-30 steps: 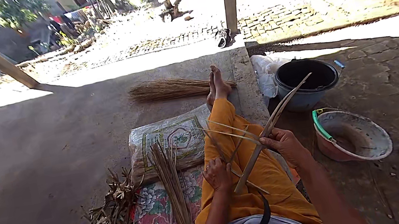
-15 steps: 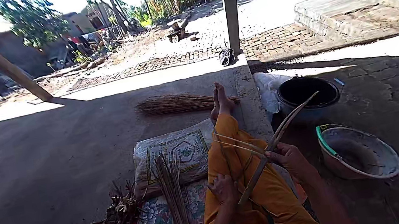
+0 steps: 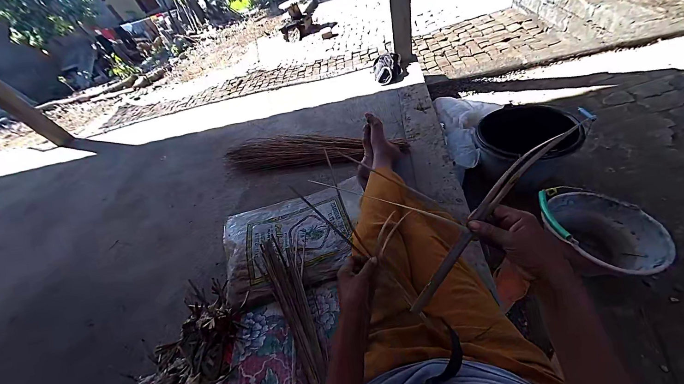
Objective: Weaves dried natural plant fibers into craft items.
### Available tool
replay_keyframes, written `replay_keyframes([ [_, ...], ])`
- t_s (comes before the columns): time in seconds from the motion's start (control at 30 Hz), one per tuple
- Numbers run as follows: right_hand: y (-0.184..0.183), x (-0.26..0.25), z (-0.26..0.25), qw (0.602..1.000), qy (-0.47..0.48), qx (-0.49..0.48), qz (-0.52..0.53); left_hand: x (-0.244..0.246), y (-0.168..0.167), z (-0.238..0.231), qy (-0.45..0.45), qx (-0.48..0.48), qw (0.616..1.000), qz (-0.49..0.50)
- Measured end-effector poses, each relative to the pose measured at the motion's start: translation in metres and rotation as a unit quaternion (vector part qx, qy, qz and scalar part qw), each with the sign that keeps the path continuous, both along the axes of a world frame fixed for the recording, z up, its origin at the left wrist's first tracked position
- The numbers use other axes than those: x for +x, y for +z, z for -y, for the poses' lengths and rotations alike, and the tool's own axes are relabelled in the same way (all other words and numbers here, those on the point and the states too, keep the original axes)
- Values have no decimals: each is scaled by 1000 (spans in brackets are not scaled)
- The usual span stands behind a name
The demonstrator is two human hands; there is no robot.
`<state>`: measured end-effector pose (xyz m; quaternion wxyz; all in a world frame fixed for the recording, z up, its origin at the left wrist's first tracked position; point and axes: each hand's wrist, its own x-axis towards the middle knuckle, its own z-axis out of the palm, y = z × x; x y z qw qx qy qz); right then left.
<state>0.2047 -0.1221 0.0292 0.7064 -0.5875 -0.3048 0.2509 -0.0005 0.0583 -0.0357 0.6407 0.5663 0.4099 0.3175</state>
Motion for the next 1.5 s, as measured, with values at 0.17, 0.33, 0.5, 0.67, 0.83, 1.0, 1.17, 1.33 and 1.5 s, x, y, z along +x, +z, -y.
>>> replay_keyframes([
  [0.17,11,3,11,997,47,-51,23,-28,26,-30,54,-200,972,107],
  [0.33,14,11,17,987,100,-88,87,-64,54,-62,95,-75,991,53],
  [0.5,19,10,17,964,180,-108,165,-98,98,-108,38,157,986,-44],
  [0.67,22,-1,4,945,237,-130,185,-87,142,-99,-73,278,947,-141],
  [0.83,33,-23,-12,940,249,-151,180,-39,140,-50,-302,340,861,-227],
  [1.0,17,-27,-23,929,293,-160,160,1,121,-9,-456,318,810,-187],
  [1.17,0,-24,-25,936,322,-133,56,16,92,-2,-462,259,836,-142],
  [1.33,-12,-28,-28,948,293,-127,11,11,79,5,-409,268,864,-121],
  [1.5,-16,-35,-31,968,234,-91,-8,3,70,9,-330,245,911,-29],
])
